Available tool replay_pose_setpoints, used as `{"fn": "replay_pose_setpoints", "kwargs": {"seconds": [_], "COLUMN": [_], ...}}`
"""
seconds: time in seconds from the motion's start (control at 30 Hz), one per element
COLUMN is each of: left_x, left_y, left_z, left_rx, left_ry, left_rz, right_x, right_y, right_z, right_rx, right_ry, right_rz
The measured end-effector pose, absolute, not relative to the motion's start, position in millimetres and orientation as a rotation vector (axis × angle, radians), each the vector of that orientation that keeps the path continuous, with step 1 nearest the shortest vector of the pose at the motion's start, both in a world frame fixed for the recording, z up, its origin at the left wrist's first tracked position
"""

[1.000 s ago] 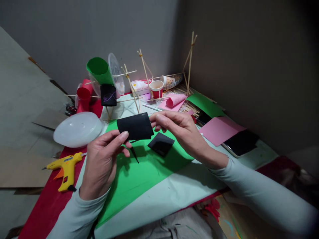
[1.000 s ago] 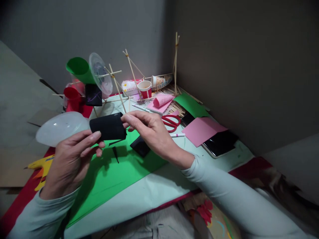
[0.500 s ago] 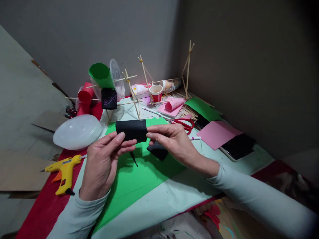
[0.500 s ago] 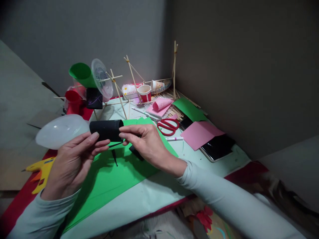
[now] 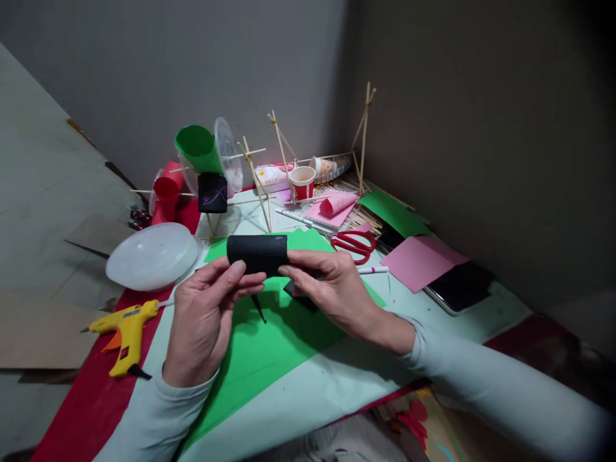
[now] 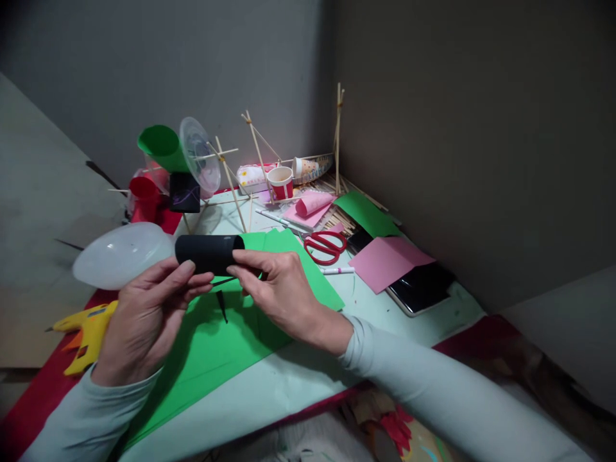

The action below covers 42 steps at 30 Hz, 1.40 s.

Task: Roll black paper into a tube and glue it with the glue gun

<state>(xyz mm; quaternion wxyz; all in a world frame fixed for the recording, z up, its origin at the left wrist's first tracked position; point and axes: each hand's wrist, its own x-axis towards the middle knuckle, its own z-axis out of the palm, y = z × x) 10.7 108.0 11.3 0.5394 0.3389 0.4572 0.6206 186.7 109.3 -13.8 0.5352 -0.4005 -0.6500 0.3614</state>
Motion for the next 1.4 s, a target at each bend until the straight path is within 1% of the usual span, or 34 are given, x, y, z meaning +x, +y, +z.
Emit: {"fn": "replay_pose_setpoints", "kwargs": {"seconds": [0.17, 0.27, 0.43, 0.57, 0.73, 0.9, 1.17, 1.27, 1.4], "left_x": [12.5, 11.7, 3.5, -4.1, -8.9, -10.5, -12.1, -14.3, -15.6], "left_y": [111.5, 113.6, 118.1, 126.3, 132.9, 132.9, 124.7, 118.8, 112.2], "left_z": [9.6, 8.1, 9.2, 14.0, 16.0, 13.7, 12.3, 17.1, 27.4], "left_rx": [0.836, 0.840, 0.725, 0.683, 0.658, 0.725, 0.977, 1.309, 1.688], "left_ry": [1.115, 1.087, 1.024, 1.014, 1.024, 1.038, 1.070, 1.130, 1.150], "left_rz": [1.415, 1.423, 1.385, 1.331, 1.391, 1.398, 1.306, 1.161, 0.917], "right_x": [190.1, 191.3, 192.3, 196.3, 204.3, 204.8, 207.2, 211.1, 214.0], "right_y": [110.5, 109.7, 106.9, 107.3, 113.1, 115.2, 117.9, 119.3, 119.3], "right_z": [-14.5, -12.0, -3.2, 4.4, 10.9, 10.6, 7.4, 11.5, 15.9], "right_rx": [-0.921, -0.918, -0.971, -0.928, -0.871, -0.843, -0.886, -0.887, -0.920], "right_ry": [-1.623, -1.673, -1.796, -1.668, -1.441, -1.443, -1.403, -1.473, -1.745], "right_rz": [0.636, 0.567, 0.641, 0.684, 0.728, 0.756, 0.707, 0.660, 0.666]}}
